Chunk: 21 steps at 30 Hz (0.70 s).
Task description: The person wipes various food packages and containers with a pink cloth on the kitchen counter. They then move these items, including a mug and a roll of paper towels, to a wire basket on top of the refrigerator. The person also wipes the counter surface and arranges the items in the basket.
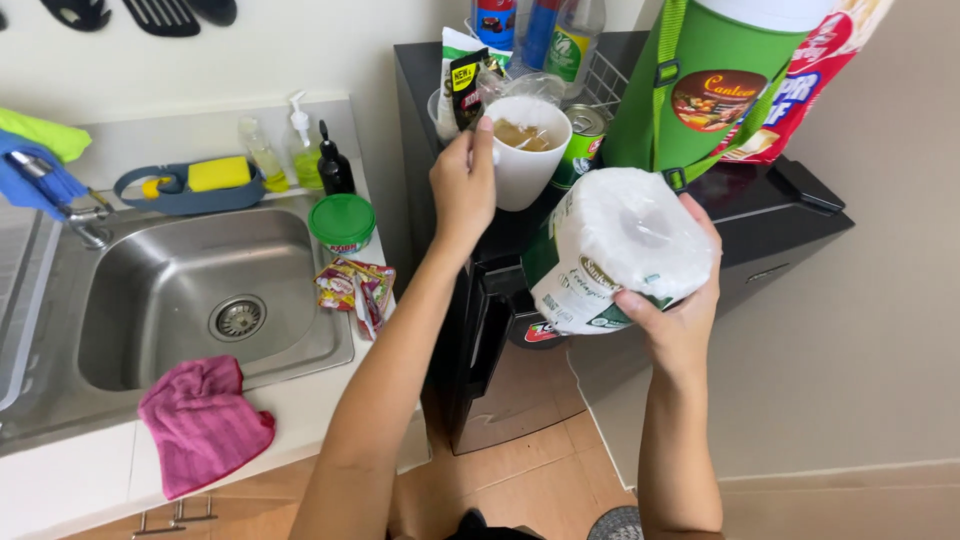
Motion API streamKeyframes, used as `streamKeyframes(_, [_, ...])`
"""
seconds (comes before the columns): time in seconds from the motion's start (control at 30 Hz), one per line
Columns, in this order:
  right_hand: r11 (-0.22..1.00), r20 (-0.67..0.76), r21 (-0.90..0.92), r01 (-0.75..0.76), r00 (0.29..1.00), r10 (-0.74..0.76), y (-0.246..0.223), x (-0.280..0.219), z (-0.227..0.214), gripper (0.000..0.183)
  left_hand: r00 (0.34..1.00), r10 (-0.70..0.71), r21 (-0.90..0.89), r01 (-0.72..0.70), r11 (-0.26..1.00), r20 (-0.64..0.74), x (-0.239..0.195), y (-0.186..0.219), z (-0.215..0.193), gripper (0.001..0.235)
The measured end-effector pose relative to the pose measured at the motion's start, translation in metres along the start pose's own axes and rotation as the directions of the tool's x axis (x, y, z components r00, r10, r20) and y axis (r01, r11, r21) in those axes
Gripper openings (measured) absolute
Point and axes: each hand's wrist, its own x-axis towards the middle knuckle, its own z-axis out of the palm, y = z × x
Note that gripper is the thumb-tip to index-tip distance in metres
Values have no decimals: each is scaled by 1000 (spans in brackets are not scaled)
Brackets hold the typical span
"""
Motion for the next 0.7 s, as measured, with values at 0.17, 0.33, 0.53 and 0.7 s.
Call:
streamKeyframes(0.17, [1000, 8, 9, 4, 1000, -4, 7, 7, 10, 110, 993, -86, -250, 64, 966, -78, -14, 3, 10, 43])
streamKeyframes(0.33, [999, 25, 47, -12, 1000, 11, 11, 12, 11, 110, 989, -119, -450, 67, 890, -87, -27, 10, -15, 37])
streamKeyframes(0.53, [984, 0, 180, -2, 1000, 2, 9, 21, 23, 111, 959, -263, -572, 159, 805, -104, -8, 17, -76, 29])
streamKeyframes(0.7, [998, -28, 66, 21, 999, -19, 7, 37, 43, 111, 945, -151, -447, 5, 894, -290, 38, 3, -123, 35])
